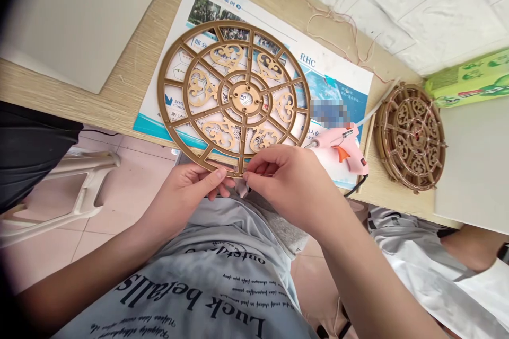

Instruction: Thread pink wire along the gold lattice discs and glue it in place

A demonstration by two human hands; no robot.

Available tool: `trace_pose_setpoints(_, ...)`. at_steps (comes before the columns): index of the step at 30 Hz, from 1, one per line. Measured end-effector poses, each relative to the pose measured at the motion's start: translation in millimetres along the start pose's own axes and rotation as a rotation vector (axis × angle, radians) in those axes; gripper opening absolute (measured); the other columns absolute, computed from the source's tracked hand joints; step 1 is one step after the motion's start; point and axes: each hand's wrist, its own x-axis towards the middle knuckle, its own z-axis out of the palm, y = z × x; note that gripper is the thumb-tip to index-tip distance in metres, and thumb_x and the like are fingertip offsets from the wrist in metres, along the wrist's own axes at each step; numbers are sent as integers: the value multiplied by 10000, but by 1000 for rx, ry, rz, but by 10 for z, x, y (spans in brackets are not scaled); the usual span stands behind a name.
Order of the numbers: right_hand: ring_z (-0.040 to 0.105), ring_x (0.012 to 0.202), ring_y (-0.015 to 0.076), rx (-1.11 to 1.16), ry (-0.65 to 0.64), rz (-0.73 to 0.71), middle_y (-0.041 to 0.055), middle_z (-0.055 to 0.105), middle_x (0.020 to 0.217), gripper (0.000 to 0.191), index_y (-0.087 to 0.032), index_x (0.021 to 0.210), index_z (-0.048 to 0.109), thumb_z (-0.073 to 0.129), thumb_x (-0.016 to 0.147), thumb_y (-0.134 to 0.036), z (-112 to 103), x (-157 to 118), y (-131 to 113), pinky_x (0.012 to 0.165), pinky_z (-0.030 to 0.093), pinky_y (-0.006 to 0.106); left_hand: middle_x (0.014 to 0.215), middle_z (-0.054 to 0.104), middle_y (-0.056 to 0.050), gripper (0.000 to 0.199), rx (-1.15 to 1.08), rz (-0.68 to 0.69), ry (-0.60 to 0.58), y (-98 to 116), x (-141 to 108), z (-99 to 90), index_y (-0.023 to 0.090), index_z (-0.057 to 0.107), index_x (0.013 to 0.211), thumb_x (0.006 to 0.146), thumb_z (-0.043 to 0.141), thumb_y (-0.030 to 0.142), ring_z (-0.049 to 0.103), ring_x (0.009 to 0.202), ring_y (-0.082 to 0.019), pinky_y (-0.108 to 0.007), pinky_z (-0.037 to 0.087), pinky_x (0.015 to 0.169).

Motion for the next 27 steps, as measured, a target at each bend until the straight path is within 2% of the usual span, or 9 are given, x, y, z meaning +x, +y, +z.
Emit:
trace_pose_setpoints(3, 652, 701, 137, -138, -20, -93, 2, 754, 843, 110, -240, 774, 841, 765, 851, -222, -56, 40, -51, 626, 462, 284, 939, 814, -72, 329, -12, -1, 15, -7, 3, 5, 162, 830, 953, 976, 774, 485, 707, 740, -126, -204, 486, 622)
trace_pose_setpoints(9, 627, 689, 152, -325, -108, -217, 6, 748, 830, 189, -262, 746, 861, 741, 829, -142, -145, 176, -134, 641, 425, 319, 922, 808, -82, 357, -10, 3, 40, -21, 9, 9, 158, 831, 952, 952, 796, 513, 709, 740, -145, -221, 490, 613)
trace_pose_setpoints(12, 595, 630, 152, -350, -150, -186, 0, 726, 741, 154, -251, 703, 839, 759, 804, -167, -172, 240, -138, 594, 403, 316, 903, 804, -79, 339, -27, 16, 70, -27, 7, 26, 155, 833, 986, 948, 801, 490, 705, 724, -141, -220, 493, 605)
trace_pose_setpoints(15, 624, 654, 157, -337, -213, -180, -8, 741, 746, 147, -248, 708, 832, 759, 805, -166, -195, 285, -110, 612, 432, 305, 890, 798, -69, 307, -61, 28, 103, -36, 4, 50, 151, 825, 968, 953, 804, 457, 702, 712, -123, -206, 497, 600)
trace_pose_setpoints(18, 643, 680, 163, -341, -244, -240, -7, 759, 767, 162, -246, 728, 834, 740, 813, -146, -214, 314, -88, 629, 443, 304, 869, 788, -59, 295, -88, 34, 126, -45, -8, 74, 145, 812, 935, 942, 825, 440, 700, 702, -109, -189, 496, 591)
trace_pose_setpoints(24, 523, 512, 118, -423, -287, -275, -24, 678, 608, 202, -238, 640, 782, 767, 745, -66, -246, 393, -158, 508, 350, 296, 829, 765, -47, 304, -120, 41, 213, -31, -42, 135, 142, 781, 924, 873, 883, 424, 686, 681, -115, -191, 495, 567)
trace_pose_setpoints(27, 517, 511, 104, -433, -310, -369, -26, 687, 624, 221, -239, 647, 800, 786, 742, -41, -271, 432, -168, 520, 352, 292, 828, 758, -48, 327, -70, 10, 192, -21, -39, 193, 138, 772, 920, 841, 897, 430, 677, 678, -117, -188, 483, 541)
